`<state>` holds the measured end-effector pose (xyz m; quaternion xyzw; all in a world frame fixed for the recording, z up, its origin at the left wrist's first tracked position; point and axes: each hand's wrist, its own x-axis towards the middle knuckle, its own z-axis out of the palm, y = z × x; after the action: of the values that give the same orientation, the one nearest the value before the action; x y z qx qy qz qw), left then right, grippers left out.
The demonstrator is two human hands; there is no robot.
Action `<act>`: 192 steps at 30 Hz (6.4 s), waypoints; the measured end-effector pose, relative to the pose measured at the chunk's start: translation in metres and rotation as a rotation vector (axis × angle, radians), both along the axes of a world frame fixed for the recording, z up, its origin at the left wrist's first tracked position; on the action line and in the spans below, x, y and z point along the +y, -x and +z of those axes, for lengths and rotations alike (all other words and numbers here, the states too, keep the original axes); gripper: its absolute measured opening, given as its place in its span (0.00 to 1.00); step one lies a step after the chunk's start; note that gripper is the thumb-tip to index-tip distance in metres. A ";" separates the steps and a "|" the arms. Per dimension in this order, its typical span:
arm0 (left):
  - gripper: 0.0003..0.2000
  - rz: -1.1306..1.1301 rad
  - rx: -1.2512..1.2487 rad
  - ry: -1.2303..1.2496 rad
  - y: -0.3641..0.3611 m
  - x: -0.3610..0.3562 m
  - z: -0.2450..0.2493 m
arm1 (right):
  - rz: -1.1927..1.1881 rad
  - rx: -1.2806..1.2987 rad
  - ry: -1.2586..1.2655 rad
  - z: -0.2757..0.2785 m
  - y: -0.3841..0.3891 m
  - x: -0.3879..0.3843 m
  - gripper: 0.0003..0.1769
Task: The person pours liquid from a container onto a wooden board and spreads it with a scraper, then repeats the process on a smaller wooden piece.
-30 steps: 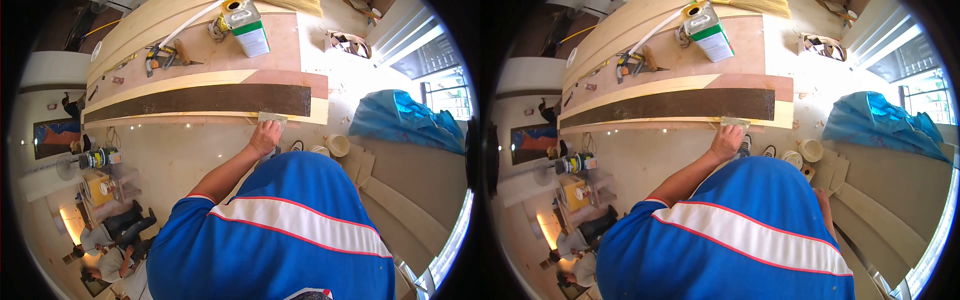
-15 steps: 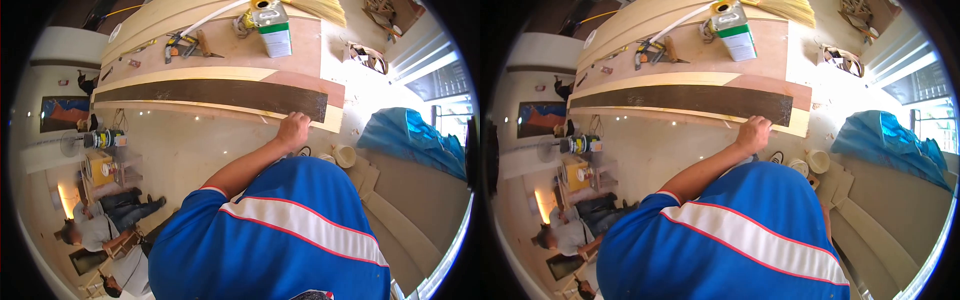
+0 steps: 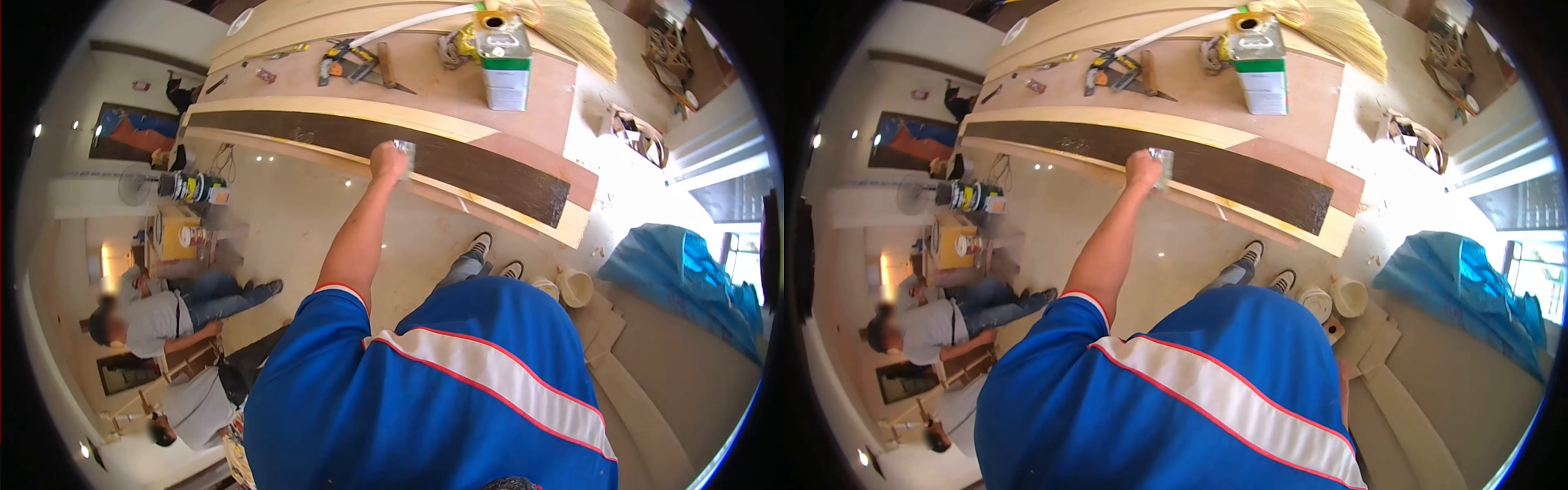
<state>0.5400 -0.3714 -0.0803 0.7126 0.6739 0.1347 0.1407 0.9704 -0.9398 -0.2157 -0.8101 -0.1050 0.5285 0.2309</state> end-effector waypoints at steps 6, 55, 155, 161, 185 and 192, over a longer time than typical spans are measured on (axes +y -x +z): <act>0.10 -0.205 -0.117 0.158 -0.119 -0.053 0.064 | -0.004 0.007 0.008 -0.014 0.002 0.012 0.12; 0.17 0.034 0.036 0.189 0.478 0.344 -0.026 | 0.558 -0.218 0.105 0.136 0.341 0.341 0.08; 0.15 0.722 -2.020 0.485 0.214 0.024 -0.023 | -0.500 0.534 -0.593 0.106 0.003 0.332 0.07; 0.12 0.733 -2.017 0.388 0.207 0.029 -0.043 | -0.609 0.660 -0.592 0.122 0.022 0.349 0.17; 0.10 0.594 -1.755 0.344 0.130 0.040 -0.006 | -0.657 0.424 -0.656 0.128 -0.003 0.353 0.15; 0.09 0.567 -1.788 0.331 0.117 0.039 0.021 | -0.643 0.466 -0.680 0.092 -0.041 0.326 0.16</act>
<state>0.4232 -0.3328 -0.0589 0.1264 0.4749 0.5618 0.6654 1.0110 -0.6141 -0.1237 -0.5416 0.0373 0.5331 0.6489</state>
